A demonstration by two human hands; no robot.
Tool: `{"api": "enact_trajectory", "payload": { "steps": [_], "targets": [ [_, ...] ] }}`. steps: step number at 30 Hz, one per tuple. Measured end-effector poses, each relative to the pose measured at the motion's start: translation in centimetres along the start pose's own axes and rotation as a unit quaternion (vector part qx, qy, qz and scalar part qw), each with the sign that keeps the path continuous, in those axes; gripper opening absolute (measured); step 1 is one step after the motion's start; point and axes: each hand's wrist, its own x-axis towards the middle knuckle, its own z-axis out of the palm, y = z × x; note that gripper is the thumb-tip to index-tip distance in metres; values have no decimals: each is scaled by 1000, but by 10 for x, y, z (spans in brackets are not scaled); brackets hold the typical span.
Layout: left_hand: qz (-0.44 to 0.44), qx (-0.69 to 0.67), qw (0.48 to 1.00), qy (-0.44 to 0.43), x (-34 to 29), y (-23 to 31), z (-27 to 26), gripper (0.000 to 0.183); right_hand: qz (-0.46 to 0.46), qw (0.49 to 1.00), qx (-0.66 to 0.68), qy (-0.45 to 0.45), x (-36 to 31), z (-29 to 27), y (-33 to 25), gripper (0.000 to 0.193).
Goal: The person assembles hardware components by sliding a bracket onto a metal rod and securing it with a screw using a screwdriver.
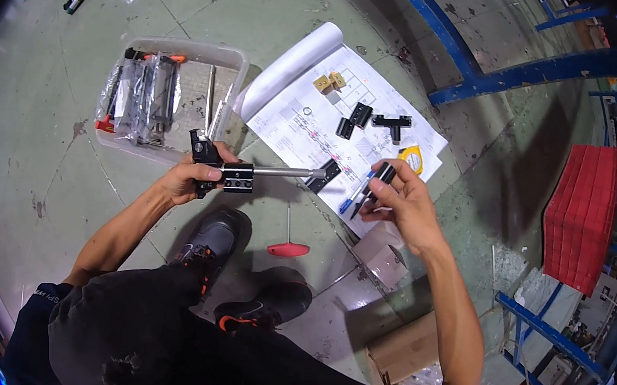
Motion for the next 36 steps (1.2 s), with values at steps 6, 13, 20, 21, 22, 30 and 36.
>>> {"api": "enact_trajectory", "payload": {
  "steps": [6,13,20,21,22,30,36],
  "targets": [
    [-24,1,999,-43,2,-2,13,38,-87,988,65,111,-17,32,36,14],
    [-32,6,998,-62,-1,-9,13,37,-100,977,153,105,-16,57,70,27],
    [-31,20,997,-62,-3,-8,19,35,-119,961,246,51,-20,51,84,26],
    [-34,22,997,-60,-2,-8,18,35,-116,963,232,72,-19,49,84,26],
    [-37,25,997,-58,-3,-9,18,35,-114,963,235,65,-19,48,84,26],
    [-53,32,997,-36,-7,-9,12,35,-142,972,170,73,-12,51,86,26],
    [-64,32,997,-40,4,-10,27,35,-59,957,280,53,-2,50,90,27]
  ]
}}
